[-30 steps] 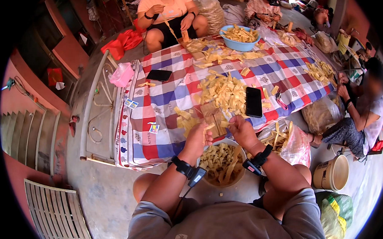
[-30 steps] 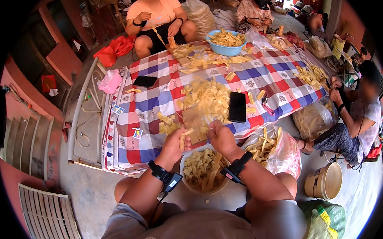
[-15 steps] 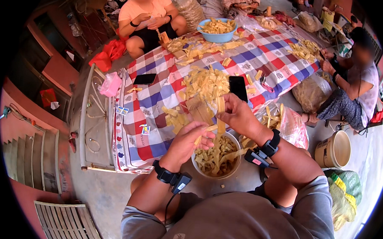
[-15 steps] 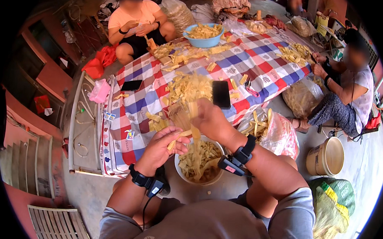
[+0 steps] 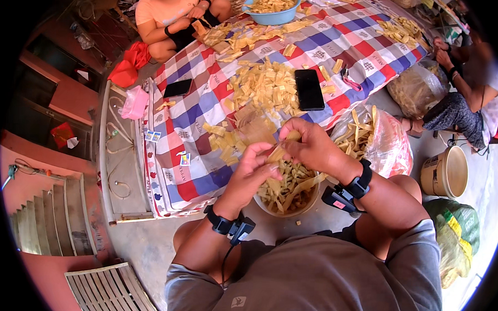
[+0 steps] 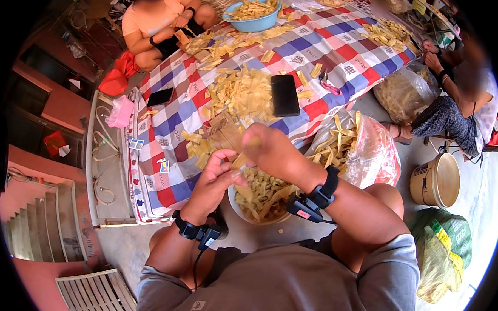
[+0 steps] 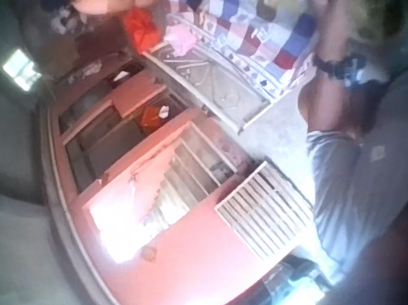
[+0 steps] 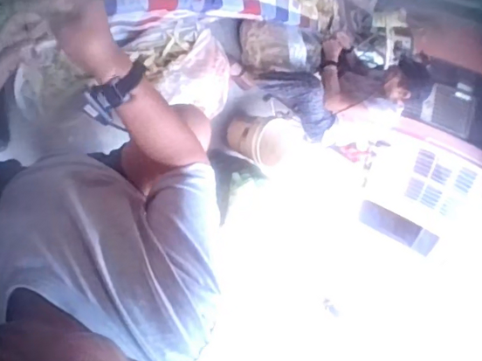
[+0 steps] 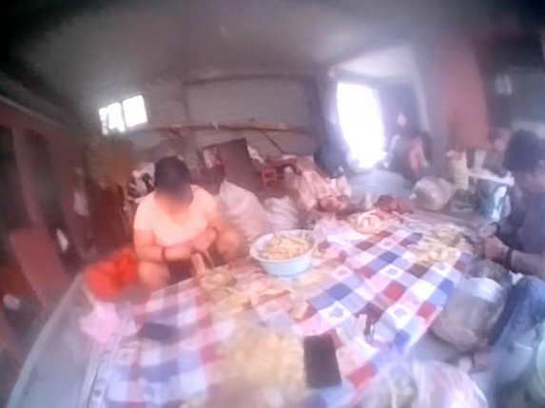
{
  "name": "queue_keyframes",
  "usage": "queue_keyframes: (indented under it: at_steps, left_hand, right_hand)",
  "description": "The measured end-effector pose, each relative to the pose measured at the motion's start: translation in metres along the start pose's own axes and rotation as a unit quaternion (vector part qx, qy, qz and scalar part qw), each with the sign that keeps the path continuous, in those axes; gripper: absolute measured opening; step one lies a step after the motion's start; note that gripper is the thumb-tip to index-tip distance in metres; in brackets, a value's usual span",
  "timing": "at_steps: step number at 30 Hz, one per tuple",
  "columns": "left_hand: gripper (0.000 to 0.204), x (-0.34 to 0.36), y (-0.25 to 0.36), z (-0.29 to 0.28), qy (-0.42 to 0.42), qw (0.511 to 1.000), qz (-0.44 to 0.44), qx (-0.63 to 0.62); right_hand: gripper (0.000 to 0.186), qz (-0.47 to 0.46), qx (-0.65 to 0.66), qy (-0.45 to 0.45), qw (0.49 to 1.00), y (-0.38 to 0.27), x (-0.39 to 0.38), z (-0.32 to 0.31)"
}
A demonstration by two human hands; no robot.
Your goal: The person processes bamboo strips by hand, picking individual strips from a container and separating or cleaning them before placing them into a larger pile on the table.
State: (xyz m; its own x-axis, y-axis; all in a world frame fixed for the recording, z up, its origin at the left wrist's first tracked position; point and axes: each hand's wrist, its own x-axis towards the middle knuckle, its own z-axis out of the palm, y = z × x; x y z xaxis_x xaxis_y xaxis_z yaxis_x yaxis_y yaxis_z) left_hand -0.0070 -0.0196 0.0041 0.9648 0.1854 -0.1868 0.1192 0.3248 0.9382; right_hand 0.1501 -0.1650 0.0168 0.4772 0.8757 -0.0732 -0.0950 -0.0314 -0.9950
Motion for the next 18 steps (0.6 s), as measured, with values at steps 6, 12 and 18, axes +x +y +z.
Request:
queue_keyframes:
  at_steps: [6,12,18]
  left_hand:
    - [0.016,0.001,0.003,-0.020,-0.042,0.996,0.037,-0.066]
    - [0.022,-0.004,0.016,-0.013,-0.071,0.961,0.096,0.249]
    - [0.025,-0.018,0.019,-0.015,-0.011,0.985,0.051,0.162]
  right_hand:
    - [0.011,0.039,-0.015,-0.024,0.999,-0.011,-0.006,-0.003]
    - [0.013,0.025,0.203,0.031,0.978,-0.009,0.001,0.004]
    - [0.012,0.010,0.141,-0.050,0.989,-0.017,-0.016,0.020]
